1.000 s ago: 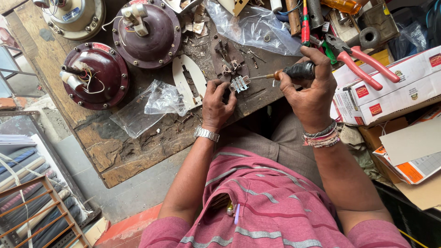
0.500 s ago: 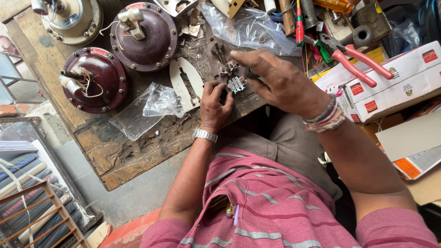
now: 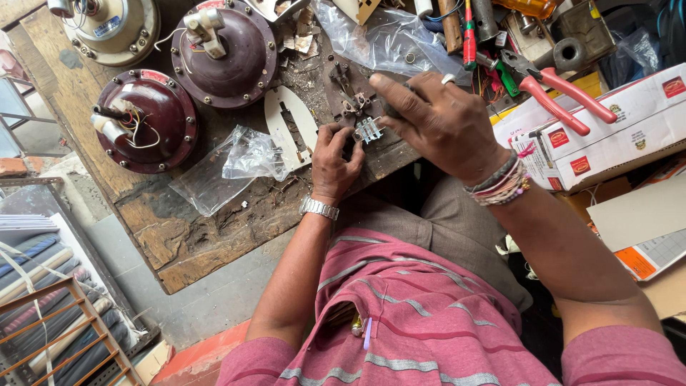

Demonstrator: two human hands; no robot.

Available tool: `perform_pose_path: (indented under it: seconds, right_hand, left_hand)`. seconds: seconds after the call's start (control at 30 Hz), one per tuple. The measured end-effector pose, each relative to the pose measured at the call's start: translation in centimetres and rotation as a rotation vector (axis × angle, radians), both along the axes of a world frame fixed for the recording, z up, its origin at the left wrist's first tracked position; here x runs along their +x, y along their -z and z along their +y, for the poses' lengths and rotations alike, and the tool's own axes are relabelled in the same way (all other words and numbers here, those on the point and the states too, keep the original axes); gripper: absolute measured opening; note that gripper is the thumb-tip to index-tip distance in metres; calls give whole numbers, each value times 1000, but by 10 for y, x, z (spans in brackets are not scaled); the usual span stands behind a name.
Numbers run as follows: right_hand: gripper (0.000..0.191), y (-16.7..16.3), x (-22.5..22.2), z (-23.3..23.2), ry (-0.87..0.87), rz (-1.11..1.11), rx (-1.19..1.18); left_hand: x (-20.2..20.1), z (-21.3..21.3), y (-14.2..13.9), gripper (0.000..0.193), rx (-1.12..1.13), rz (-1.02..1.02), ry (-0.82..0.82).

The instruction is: The person assembles a small electrical component on a cluttered workbench. They use a screwdriver to tighten screws and attach a white plastic cover to the component. The workbench contains various tools, boxes, and other electrical parts.

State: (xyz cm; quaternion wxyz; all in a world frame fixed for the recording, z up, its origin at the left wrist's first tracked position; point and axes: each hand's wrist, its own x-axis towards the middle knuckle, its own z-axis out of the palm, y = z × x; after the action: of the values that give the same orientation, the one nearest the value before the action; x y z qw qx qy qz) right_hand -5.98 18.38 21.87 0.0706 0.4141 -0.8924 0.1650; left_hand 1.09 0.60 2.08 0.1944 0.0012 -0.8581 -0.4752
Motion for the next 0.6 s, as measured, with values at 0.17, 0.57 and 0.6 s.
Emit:
perform_pose_path:
  seconds: [0.17,0.57,0.6]
  right_hand:
    - [63,-1,-3,-2,-186,65,-285]
    - [62,3,-6,-4,-186,-29,-318]
    - [60,2,-7,-3,-205,-93,-340]
  left_hand:
    - [0,1,0,27,0,24,-3]
    - [-2,-2,5,27,11,-23,10]
    - [-2,-2,5,27,10,-21,10]
